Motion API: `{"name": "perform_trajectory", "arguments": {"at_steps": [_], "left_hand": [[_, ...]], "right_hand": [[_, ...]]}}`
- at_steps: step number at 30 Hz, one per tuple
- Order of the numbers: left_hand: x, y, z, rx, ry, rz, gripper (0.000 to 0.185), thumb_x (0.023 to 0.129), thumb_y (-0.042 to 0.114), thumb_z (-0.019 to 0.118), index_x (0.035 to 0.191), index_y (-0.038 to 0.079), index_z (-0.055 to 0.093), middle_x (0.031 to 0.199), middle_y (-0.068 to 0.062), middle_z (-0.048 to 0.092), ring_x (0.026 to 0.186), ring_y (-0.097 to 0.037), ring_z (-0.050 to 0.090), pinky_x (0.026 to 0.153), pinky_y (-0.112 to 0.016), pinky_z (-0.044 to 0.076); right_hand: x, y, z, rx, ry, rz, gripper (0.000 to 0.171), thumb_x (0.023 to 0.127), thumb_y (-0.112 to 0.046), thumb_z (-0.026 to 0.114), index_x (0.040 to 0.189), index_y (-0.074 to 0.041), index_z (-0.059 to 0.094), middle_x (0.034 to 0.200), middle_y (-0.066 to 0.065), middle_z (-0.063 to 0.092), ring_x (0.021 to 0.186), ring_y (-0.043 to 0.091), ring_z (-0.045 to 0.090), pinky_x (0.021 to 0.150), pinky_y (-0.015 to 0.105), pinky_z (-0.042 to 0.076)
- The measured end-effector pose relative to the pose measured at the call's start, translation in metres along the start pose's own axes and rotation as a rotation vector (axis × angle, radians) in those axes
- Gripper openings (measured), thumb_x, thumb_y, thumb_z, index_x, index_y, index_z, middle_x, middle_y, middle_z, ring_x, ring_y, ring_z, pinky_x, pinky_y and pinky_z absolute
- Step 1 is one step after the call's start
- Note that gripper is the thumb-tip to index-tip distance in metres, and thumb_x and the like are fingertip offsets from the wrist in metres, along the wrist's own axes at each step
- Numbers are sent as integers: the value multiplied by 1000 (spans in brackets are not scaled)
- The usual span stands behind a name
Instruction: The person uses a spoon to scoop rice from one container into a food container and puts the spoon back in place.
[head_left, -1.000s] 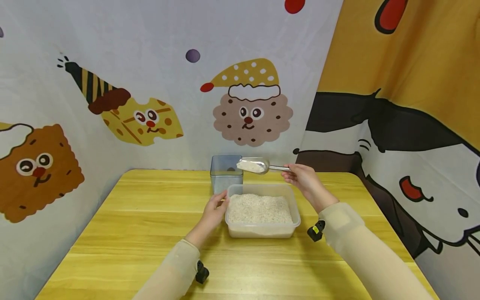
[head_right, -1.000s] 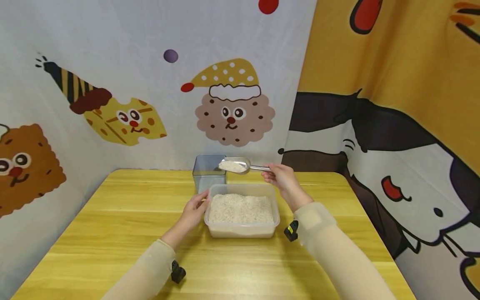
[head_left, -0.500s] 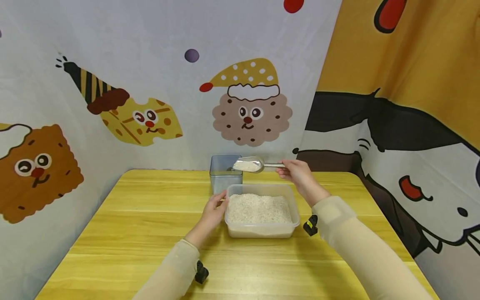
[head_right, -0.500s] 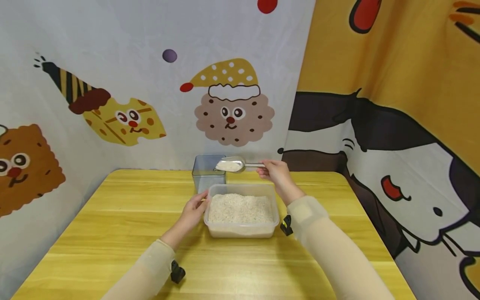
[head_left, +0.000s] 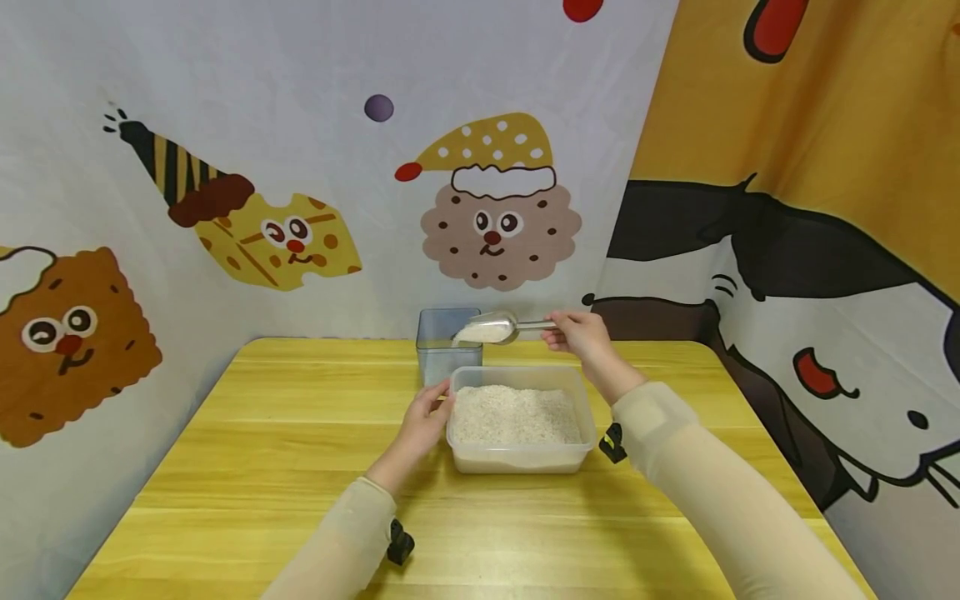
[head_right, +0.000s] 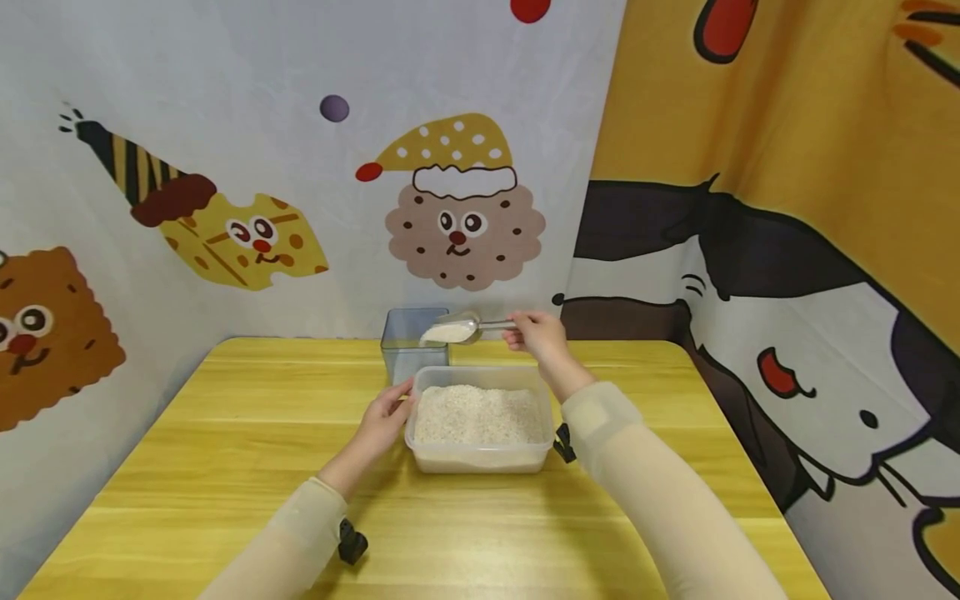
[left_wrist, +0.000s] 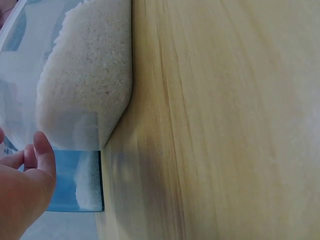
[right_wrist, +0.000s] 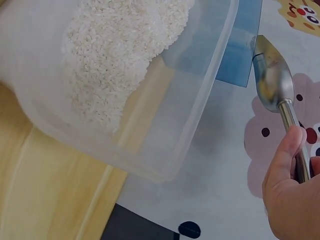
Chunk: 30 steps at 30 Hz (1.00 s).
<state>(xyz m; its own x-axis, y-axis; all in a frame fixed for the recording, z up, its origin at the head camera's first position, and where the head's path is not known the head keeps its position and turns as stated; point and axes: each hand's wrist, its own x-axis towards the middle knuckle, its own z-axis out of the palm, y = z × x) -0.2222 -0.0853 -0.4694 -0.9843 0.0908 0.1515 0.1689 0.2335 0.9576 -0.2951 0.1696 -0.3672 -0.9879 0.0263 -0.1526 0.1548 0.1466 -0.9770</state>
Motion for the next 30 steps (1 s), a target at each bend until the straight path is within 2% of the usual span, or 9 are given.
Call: {"name": "perform_trajectory", "arguments": {"at_steps": [4,8,12,18,22,25,30], "left_hand": [[-5,14,-2,6,-14,-7,40,96,2,49,132,-16,43,116,-30,49,106,-41,56,83,-29,49],[-6,16,-3,8,-21,-20,40,97,2,48,133,-15,42,117,-30,48,107,-41,55,85,-34,49],[-2,5,-1,0,-20,-18,40,97,1,48,133,-15,42,117,-31,48,106,-42,55,84,-36,50],[7,-22,2,17,-1,-1,41,98,6,49,134,-12,43,117,-27,49,105,-38,57,80,-27,50],[8,-26,2,17,0,-8,42,98,8,50,135,-9,45,117,-24,50,105,-35,57,81,-26,51],[8,-26,2,10,1,-16,42,98,9,50,135,-7,45,117,-22,51,106,-35,57,82,-28,51],[7,-23,3,17,5,-21,42,97,10,51,135,-7,46,117,-21,51,106,-34,57,82,-27,50]], "right_hand": [[0,-3,3,-37,0,-46,38,100,-23,47,121,6,58,82,6,68,70,10,65,70,25,56],[-1,-6,7,-77,3,-94,35,100,-22,47,118,6,59,86,12,68,70,11,66,67,24,55],[-1,-10,11,-140,13,-128,34,100,-22,48,116,5,61,89,16,69,71,13,66,66,25,56],[-1,-14,17,-278,23,-221,32,98,-26,51,111,1,65,91,19,68,77,24,68,68,29,56],[-3,-15,20,-374,2,-330,31,98,-26,51,109,0,65,90,19,68,79,26,66,70,31,56],[-7,-16,22,-420,-17,-396,31,99,-25,51,110,1,65,89,18,68,77,22,65,72,33,56],[-11,-17,24,-426,-28,-441,31,99,-24,50,109,1,64,88,16,68,77,21,65,74,38,56]]}}
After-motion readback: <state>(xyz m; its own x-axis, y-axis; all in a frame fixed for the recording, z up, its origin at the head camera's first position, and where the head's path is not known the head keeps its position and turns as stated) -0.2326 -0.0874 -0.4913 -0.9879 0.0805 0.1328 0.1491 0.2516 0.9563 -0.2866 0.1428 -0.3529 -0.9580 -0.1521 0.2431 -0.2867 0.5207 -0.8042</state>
